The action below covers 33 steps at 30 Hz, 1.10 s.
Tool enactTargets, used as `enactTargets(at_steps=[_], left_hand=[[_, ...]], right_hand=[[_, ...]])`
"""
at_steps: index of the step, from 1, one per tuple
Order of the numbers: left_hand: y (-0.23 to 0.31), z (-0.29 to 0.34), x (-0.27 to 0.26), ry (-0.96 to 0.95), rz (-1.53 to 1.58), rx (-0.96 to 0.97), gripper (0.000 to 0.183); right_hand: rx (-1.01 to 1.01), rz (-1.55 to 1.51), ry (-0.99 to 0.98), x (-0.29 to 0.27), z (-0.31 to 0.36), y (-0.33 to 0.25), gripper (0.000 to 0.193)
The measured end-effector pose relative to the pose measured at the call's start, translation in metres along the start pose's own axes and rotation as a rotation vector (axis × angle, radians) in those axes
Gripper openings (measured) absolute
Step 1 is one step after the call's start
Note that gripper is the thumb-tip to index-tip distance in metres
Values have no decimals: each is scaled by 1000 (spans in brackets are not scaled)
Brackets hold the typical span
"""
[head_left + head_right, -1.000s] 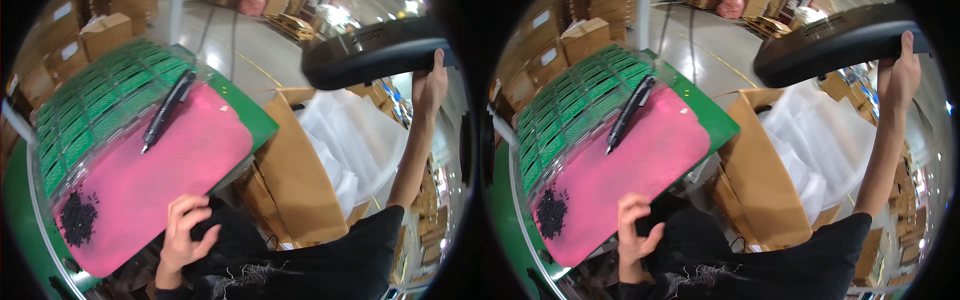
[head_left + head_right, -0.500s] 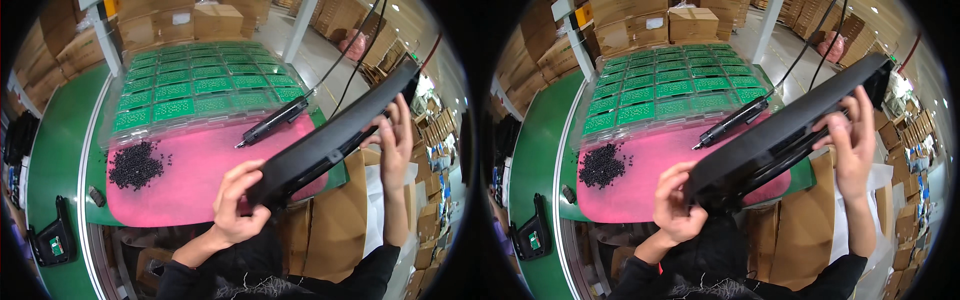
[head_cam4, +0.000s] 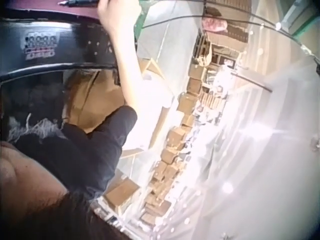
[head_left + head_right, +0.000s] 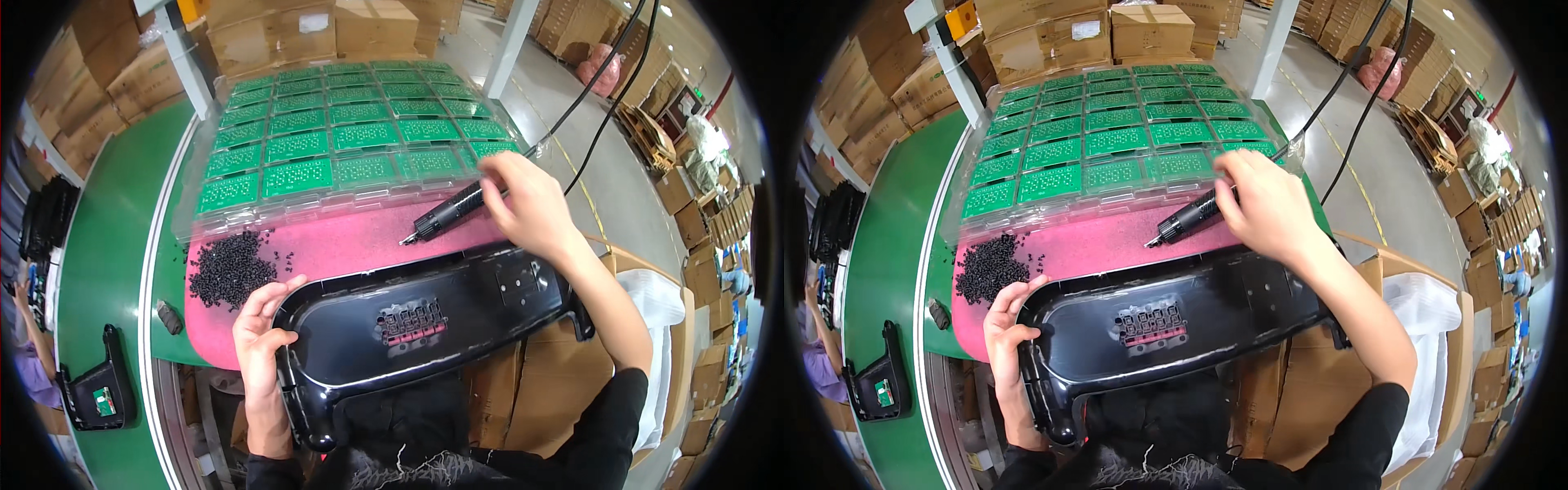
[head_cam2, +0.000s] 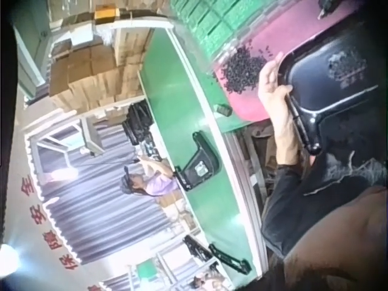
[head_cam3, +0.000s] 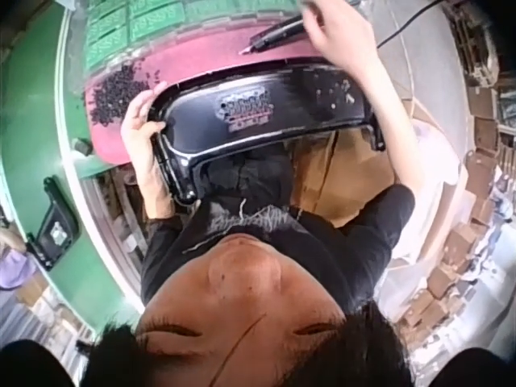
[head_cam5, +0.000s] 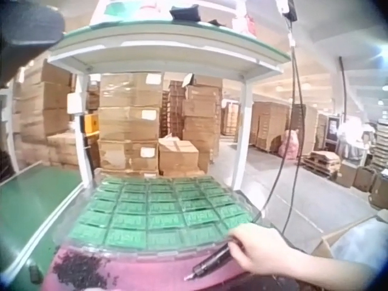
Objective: The recorder is assembling electronic units by placing circuit boards into plastic housings and securing them with screws using an electric screwdriver.
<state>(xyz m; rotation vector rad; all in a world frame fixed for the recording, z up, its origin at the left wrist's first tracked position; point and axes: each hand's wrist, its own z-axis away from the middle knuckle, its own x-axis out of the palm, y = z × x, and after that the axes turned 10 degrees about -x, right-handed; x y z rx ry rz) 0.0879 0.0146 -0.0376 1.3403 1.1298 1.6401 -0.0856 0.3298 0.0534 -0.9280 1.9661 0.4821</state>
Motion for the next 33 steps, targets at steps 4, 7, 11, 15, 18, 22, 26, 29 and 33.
enactTargets(at_steps=[4, 7, 11, 15, 18, 22, 26, 29, 33], left_hand=[[-20, -19, -4, 14, -108, 141, 56], [-13, -24, 1, 2, -226, 122, 47], [-9, -22, 0, 100, -480, 139, 39], [-1, -30, 11, 120, -694, 235, 33], [13, -36, 18, 119, -925, 303, 33], [36, -47, 29, 12, -1138, 666, 55], [59, -63, 65, -14, -1194, 929, 73], [62, -79, 76, -138, -1260, 1055, 65], [63, -90, 74, -350, -1126, 1095, 57]], right_hand=[[19, 120, -221, 47, -28, 43, 22], [100, 224, -362, 75, -40, 59, 33], [65, 188, -436, 94, -47, 60, 39], [-129, 235, -188, 97, -39, 65, 33], [-274, 154, 63, 72, -52, 53, 28], [-194, -210, 185, 26, -47, -10, 28], [-182, -540, 94, 3, -32, -60, 29], [-222, -571, 111, -2, -19, -65, 35], [-3, -719, 59, -11, -2, -63, 31]])
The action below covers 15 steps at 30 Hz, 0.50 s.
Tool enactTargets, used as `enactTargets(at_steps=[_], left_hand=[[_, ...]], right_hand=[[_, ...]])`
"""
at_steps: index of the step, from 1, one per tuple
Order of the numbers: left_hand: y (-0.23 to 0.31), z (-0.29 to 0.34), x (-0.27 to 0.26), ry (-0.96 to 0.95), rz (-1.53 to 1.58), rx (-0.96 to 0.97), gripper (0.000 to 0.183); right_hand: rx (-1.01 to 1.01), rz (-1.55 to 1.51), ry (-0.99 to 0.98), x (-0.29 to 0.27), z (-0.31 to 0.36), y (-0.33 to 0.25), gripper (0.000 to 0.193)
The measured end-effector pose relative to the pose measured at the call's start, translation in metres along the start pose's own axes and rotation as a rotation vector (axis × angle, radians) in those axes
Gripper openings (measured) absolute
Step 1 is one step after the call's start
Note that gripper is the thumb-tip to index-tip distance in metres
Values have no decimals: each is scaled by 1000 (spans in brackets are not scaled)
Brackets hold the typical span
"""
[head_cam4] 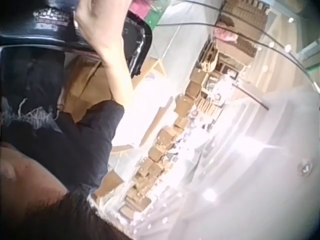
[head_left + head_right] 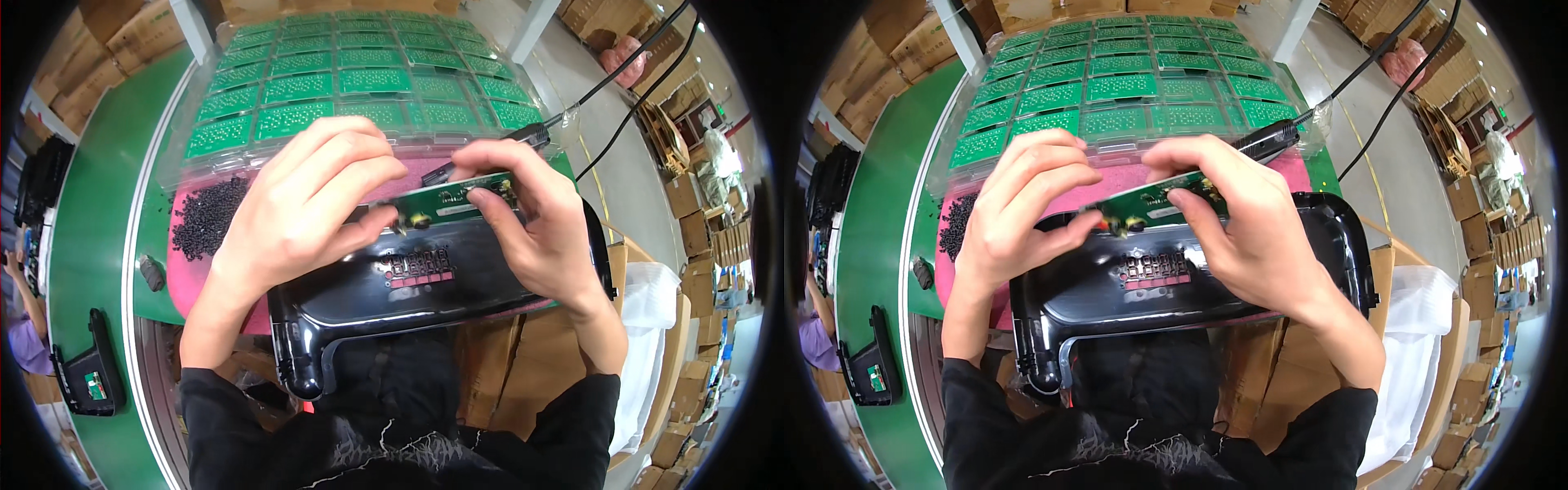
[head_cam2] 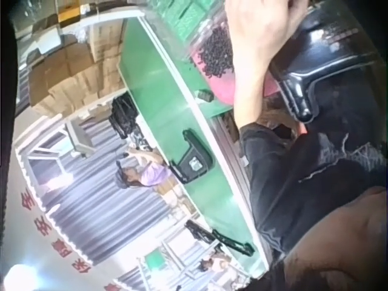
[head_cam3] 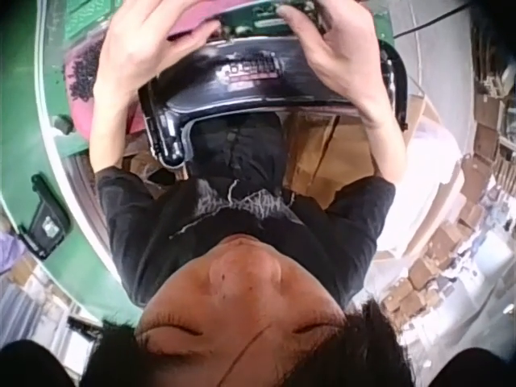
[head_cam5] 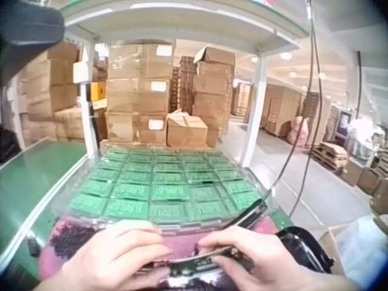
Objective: The recorder is assembling electronic units by placing circuit boards into plastic housings and securing them with screws using an electric screwdriver.
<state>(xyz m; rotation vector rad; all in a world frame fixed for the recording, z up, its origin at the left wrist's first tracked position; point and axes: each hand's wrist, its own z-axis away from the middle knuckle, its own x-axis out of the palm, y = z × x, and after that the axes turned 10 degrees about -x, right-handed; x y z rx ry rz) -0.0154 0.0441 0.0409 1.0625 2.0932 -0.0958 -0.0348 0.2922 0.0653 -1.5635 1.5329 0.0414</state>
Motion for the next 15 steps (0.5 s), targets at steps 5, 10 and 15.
enactTargets(at_steps=[5, 10, 15], left_hand=[[2, 9, 8, -11, 95, -55, 69], [-8, 25, 20, 144, 19, 125, 57], [-7, 22, 13, 61, 122, 115, 60]], right_hand=[[264, -131, 192, 8, 17, 0, 31], [144, -446, 278, 20, 20, 4, 29], [-49, 16, 280, 8, 25, 20, 29]])
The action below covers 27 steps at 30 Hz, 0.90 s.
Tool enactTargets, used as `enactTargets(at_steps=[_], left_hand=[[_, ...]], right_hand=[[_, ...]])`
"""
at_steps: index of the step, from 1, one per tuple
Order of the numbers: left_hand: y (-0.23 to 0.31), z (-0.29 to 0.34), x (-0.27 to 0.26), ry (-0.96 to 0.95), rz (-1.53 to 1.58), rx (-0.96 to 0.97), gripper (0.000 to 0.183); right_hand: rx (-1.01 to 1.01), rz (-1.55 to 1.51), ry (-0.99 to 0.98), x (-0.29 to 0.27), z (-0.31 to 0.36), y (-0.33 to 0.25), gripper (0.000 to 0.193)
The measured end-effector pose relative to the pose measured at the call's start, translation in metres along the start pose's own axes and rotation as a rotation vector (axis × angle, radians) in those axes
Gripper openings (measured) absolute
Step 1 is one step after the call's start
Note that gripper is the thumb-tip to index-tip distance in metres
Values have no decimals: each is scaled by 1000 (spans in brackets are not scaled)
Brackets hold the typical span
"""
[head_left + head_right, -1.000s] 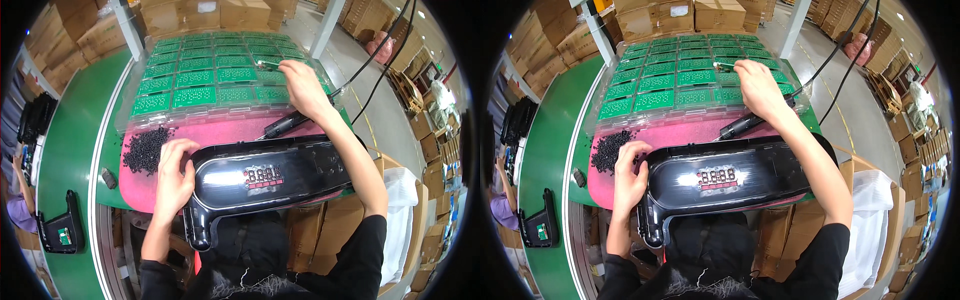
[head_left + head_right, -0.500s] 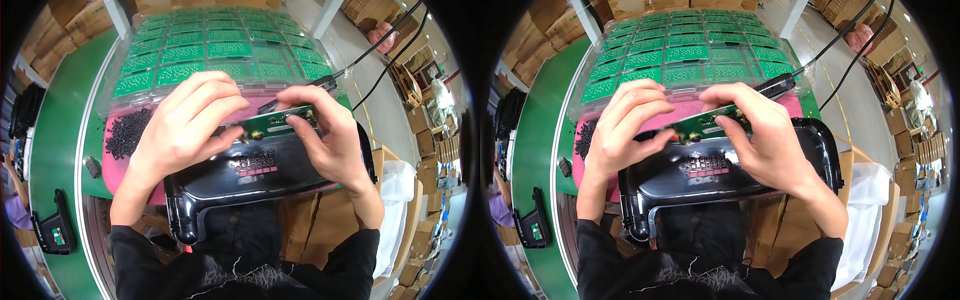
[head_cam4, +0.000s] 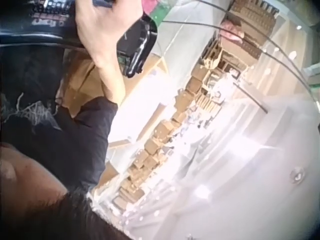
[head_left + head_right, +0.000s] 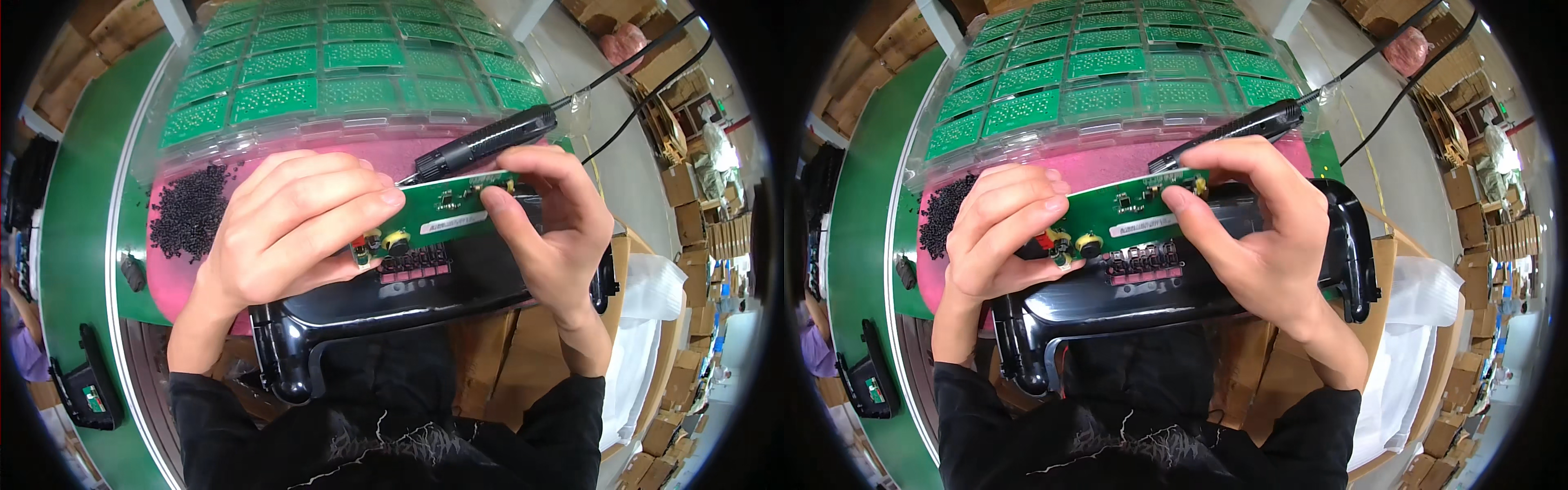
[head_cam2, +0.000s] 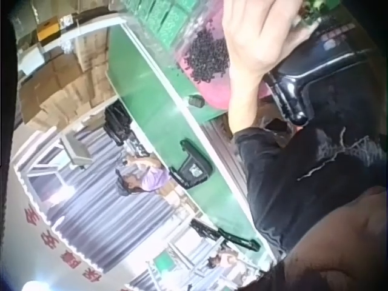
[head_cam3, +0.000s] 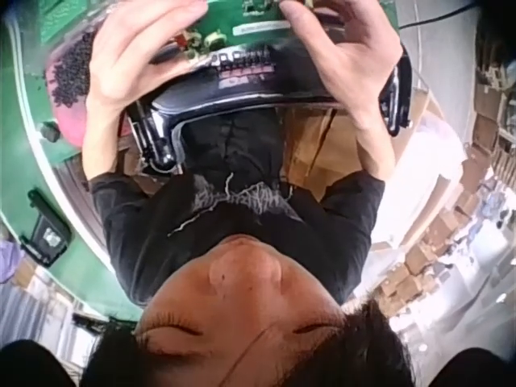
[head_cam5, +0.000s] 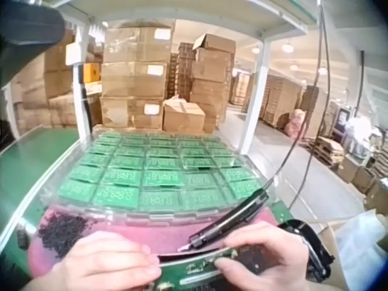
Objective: The recorder is assembling electronic units by placing circuit boards into plastic housings and securing them with screws using an electric screwdriver.
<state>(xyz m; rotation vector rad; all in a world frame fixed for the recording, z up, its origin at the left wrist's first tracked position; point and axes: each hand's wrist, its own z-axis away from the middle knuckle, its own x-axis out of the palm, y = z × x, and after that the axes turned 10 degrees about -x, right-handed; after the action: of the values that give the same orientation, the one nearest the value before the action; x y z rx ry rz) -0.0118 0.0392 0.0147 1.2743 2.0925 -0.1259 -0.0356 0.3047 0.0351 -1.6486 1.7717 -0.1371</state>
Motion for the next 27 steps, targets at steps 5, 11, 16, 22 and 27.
enactTargets(at_steps=[5, 11, 16, 22, 27], left_hand=[[7, 1, 1, -132, 51, -139, 65], [22, 10, 5, -585, 221, -426, 69], [20, 15, 7, -721, 184, -485, 67], [22, 14, 11, -764, 68, -622, 66], [23, 12, 13, -757, 31, -619, 59]], right_hand=[[178, 143, -76, -8, 19, -15, 20], [564, -174, -355, -27, 44, -21, 27], [527, -295, -488, -27, 62, -8, 80], [309, -118, -499, -15, 58, 21, 67], [290, -79, -493, -8, 62, 30, 61]])
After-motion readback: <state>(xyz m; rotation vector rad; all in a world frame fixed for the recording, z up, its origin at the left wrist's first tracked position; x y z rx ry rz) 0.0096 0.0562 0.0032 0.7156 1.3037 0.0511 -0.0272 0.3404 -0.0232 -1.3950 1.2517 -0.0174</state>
